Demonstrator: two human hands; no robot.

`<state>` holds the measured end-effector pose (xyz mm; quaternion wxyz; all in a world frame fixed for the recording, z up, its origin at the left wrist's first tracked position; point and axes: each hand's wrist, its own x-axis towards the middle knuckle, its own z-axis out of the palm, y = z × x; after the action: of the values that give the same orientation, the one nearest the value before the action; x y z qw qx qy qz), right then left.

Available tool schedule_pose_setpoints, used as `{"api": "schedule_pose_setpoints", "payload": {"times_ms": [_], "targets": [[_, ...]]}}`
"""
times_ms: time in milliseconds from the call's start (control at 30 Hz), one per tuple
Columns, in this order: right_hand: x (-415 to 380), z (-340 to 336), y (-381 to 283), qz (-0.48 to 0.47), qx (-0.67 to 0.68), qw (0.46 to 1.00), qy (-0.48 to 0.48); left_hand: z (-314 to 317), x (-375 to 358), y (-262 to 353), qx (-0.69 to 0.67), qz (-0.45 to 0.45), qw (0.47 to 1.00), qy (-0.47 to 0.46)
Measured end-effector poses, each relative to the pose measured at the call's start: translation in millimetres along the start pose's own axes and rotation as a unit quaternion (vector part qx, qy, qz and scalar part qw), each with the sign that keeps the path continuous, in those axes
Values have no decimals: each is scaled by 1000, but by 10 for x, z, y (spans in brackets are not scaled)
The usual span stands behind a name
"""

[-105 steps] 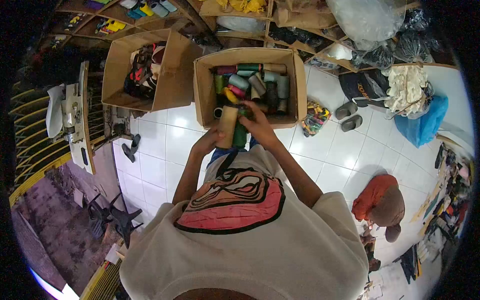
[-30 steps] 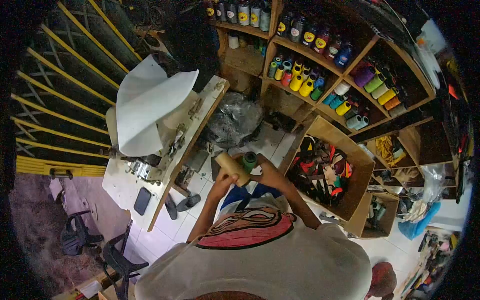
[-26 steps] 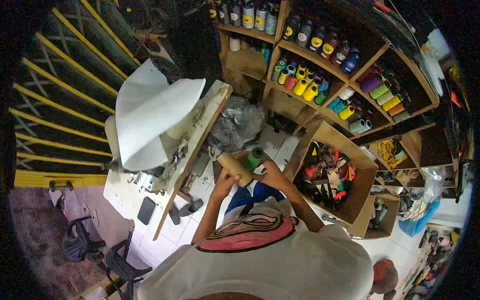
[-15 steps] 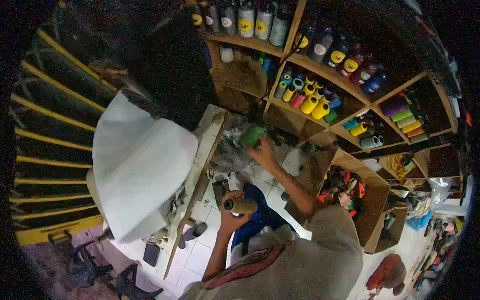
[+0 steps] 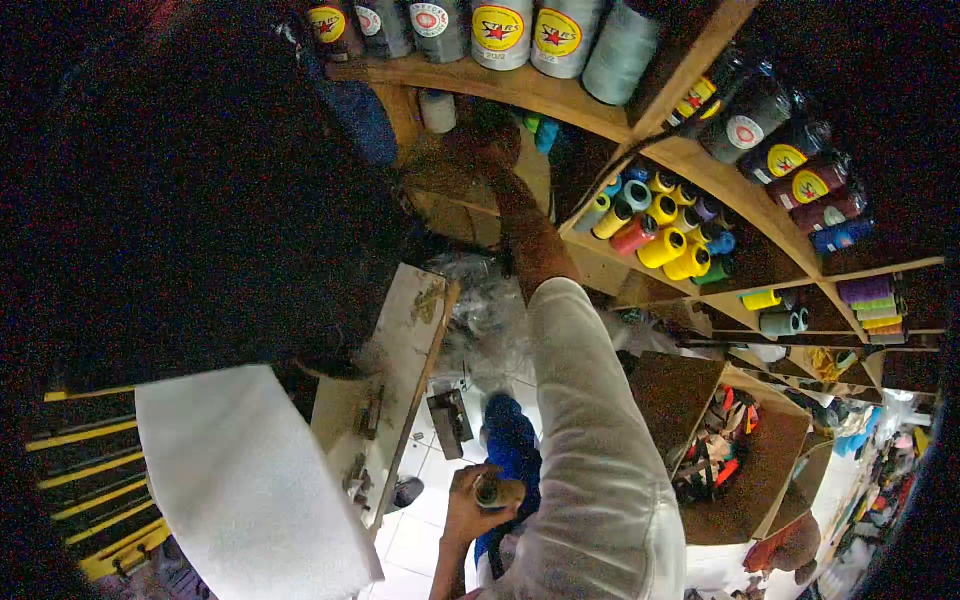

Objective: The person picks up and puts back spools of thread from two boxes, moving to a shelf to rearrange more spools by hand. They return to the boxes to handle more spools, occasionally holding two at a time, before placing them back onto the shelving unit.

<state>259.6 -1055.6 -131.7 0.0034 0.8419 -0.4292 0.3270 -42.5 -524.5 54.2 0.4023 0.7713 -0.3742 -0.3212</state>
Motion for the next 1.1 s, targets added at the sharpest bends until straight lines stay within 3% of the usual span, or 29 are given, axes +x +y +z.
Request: {"api": "schedule_pose_setpoints", "payload": {"times_ms": [33,100,167,267,333,400,467,500,533,633,667,733,767,867,900,967,1000,1067,1100], "targets": [[56,36,32,55,15,996,-71,51,6,-59,-31,-4,999,12],[128,167,69,103,70,990,-65,55,6,-136,-31,-6,999,-7],[175,338,85,85,148,981,87,48,59,-108,-39,3,999,7],[68,686,117,88,417,897,114,6,125,-25,2,-21,1000,-22],[-16,812,103,86,580,800,127,40,138,-42,10,3,1000,-18],[-129,741,170,38,590,799,109,47,175,-42,19,31,999,-15],[-447,-133,138,-56,443,893,56,-10,291,93,-62,-30,998,-17],[-653,-915,-2,51,616,784,-56,48,317,95,-123,-66,990,-11],[-837,-1522,-61,87,635,758,-120,115,348,86,-183,-101,978,-4],[-1421,-3070,-58,107,589,743,-299,421,594,35,-248,-158,956,11],[-1649,-3319,31,194,543,727,-372,462,736,54,-268,-188,945,11],[-2002,-3713,326,210,553,631,-502,178,1169,529,-187,-156,966,82],[-2161,-3852,289,188,525,656,-508,79,1333,698,-145,-140,972,117],[-2299,-3914,277,164,486,704,-491,228,1578,358,-21,18,990,138],[-2285,-3754,341,133,490,711,-487,162,1624,393,-51,-32,995,76],[-1982,-3613,265,113,432,731,-516,134,1745,484,-109,-25,982,154],[-1914,-3361,273,46,397,794,-458,125,1783,495,-137,-22,972,192],[-1657,-2847,175,-5,406,850,-336,120,1779,424,-77,-16,978,192],[-1455,-2616,26,10,453,848,-276,114,1728,406,-72,-21,980,183]]}}
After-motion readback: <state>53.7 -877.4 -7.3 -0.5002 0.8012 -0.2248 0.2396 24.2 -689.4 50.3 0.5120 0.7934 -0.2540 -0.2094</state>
